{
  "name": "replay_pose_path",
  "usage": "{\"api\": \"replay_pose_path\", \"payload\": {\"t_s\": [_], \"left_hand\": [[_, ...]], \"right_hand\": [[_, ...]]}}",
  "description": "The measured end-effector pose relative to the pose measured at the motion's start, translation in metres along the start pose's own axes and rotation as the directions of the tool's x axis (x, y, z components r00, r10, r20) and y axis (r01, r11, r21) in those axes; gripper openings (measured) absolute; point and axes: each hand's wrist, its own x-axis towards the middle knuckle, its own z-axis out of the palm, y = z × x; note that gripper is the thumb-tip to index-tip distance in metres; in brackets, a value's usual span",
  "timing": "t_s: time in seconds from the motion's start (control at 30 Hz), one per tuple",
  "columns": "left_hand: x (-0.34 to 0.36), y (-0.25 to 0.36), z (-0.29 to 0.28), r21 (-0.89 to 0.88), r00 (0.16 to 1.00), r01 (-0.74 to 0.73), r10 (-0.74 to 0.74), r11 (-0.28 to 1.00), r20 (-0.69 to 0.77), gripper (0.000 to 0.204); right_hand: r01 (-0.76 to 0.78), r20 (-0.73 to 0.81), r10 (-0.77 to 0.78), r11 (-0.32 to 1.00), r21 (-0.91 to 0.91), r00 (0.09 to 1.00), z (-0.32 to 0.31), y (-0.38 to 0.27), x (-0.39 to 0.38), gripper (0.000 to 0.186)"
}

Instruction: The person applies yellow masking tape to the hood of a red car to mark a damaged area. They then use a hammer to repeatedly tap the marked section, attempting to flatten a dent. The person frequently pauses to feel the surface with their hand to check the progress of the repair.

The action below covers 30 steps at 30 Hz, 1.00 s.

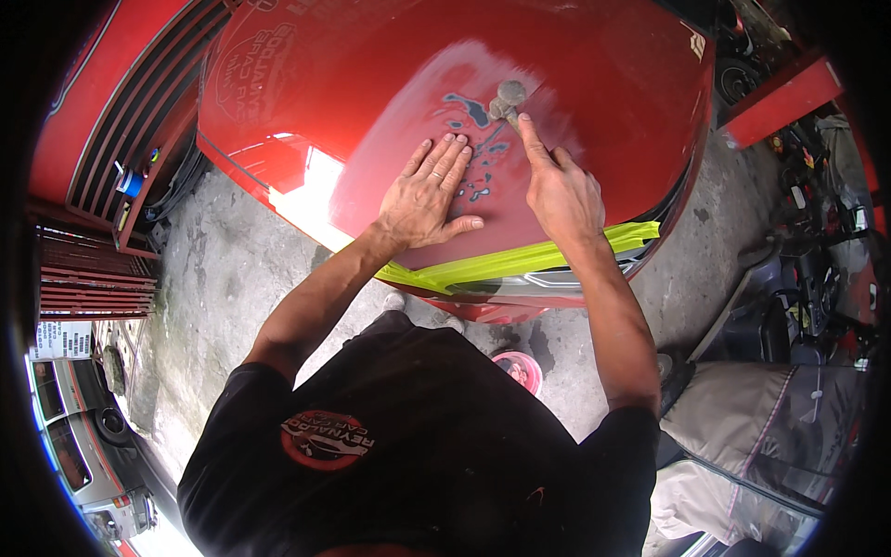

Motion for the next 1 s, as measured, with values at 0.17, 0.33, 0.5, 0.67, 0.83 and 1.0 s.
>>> {"api": "replay_pose_path", "payload": {"t_s": [0.17, 0.33, 0.5, 0.67, 0.83, 1.0], "left_hand": [[0.001, 0.000, -0.001, 0.002, 1.000, -0.001, 0.001, 1.000, 0.001, 0.109], [0.000, 0.000, 0.000, 0.016, 1.000, 0.003, -0.003, 1.000, 0.005, 0.109], [0.000, 0.000, -0.001, 0.014, 1.000, -0.003, 0.003, 1.000, 0.006, 0.108], [0.000, 0.000, -0.001, -0.005, 1.000, -0.006, 0.006, 1.000, -0.005, 0.109], [-0.002, 0.001, -0.002, 0.006, 1.000, -0.003, 0.003, 1.000, -0.001, 0.108], [-0.001, 0.001, -0.002, 0.033, 1.000, -0.005, 0.005, 0.999, 0.009, 0.109]], "right_hand": [[0.009, -0.075, -0.007, 1.000, 0.030, 0.997, 0.000, -0.006, 0.001, 0.077], [-0.019, -0.036, 0.018, 1.000, -0.009, 0.999, -0.002, -0.009, 0.004, 0.075], [-0.025, 0.015, 0.026, 0.997, -0.073, 1.000, -0.004, -0.008, 0.006, 0.071], [-0.038, 0.085, 0.046, 0.994, -0.099, 0.995, 0.000, -0.008, 0.000, 0.071], [-0.062, 0.054, 0.065, 0.997, -0.052, 0.996, 0.000, -0.008, 0.001, 0.072], [-0.059, 0.009, 0.059, 0.998, -0.012, 0.998, -0.001, -0.006, 0.003, 0.072]]}}
